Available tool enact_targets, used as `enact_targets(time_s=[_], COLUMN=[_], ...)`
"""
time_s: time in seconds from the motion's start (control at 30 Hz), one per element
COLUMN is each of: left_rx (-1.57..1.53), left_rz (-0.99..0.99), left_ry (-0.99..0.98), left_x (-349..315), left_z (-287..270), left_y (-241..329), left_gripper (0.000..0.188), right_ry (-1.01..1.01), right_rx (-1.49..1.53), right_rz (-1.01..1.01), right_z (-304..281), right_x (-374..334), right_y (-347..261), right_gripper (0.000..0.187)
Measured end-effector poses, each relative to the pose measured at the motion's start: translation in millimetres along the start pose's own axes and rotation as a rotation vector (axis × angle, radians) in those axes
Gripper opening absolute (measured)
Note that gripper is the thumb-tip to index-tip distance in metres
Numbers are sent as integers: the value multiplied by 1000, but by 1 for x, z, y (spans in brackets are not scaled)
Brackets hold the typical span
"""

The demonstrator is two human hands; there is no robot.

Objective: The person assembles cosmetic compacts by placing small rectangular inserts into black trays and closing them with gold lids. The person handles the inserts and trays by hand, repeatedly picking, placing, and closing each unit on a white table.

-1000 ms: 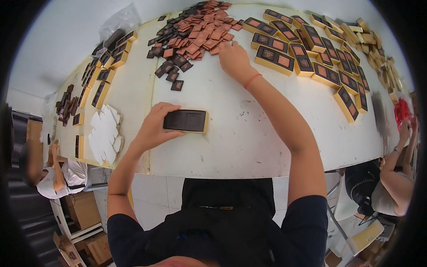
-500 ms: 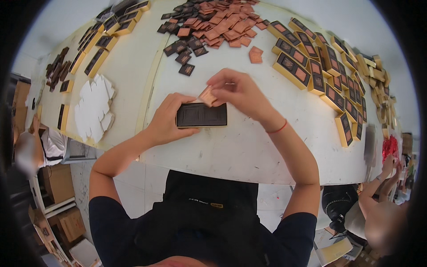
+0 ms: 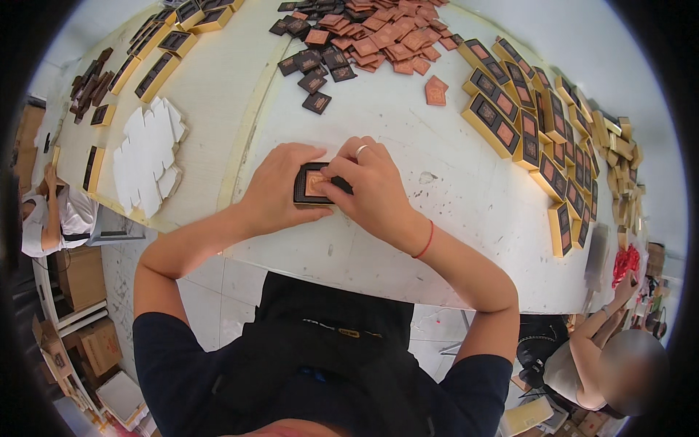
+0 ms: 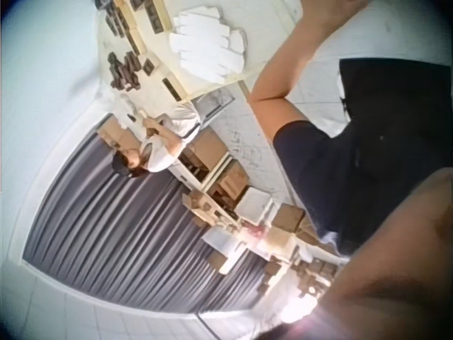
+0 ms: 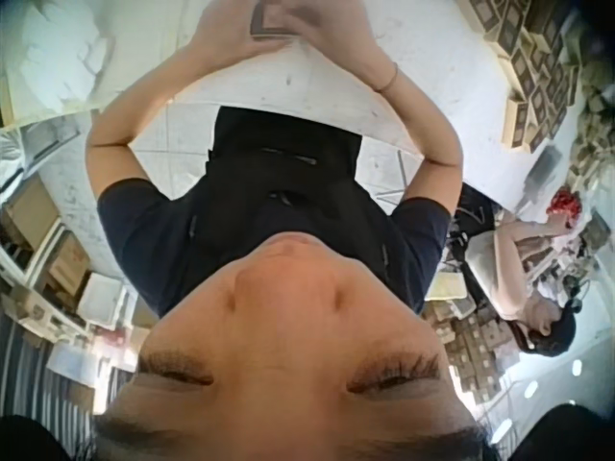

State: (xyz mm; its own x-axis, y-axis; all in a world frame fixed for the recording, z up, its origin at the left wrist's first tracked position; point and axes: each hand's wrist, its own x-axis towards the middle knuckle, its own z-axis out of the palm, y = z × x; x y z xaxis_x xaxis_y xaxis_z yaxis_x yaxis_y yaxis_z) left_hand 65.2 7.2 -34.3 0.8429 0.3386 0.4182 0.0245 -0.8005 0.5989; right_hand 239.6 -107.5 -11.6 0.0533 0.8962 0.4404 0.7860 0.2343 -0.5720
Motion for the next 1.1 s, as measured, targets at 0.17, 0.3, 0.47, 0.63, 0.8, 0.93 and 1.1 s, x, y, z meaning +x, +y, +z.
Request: enact_targets(time_s=[0.17, 0.3, 0.47, 0.63, 0.8, 0.93, 1.1], left_rx=[-26, -44, 62, 89, 52, 20, 7], left_rz=[96, 165, 212, 211, 190, 171, 165], left_ry=[80, 93, 25, 27, 25, 10, 1], left_x=[-12, -8, -2, -4, -4, -4, -1], left_z=[-2, -2, -5, -8, -4, -6, -6], left_y=[-8, -7, -2, 1, -1, 0, 4], left_gripper=[78, 75, 56, 48, 52, 53, 53], right_ry=[-222, 8, -60, -231, -146, -113, -93], right_rx=[334, 119, -334, -51, 747, 809, 558], right_rz=[217, 45, -57, 256, 540, 578, 413], right_z=[-19, -6, 27, 4, -48, -59, -51], right_x=[35, 72, 91, 95, 46, 17, -14], right_y=[8, 50, 76, 62, 38, 26, 24], right_gripper=[12, 17, 24, 20, 21, 18, 9])
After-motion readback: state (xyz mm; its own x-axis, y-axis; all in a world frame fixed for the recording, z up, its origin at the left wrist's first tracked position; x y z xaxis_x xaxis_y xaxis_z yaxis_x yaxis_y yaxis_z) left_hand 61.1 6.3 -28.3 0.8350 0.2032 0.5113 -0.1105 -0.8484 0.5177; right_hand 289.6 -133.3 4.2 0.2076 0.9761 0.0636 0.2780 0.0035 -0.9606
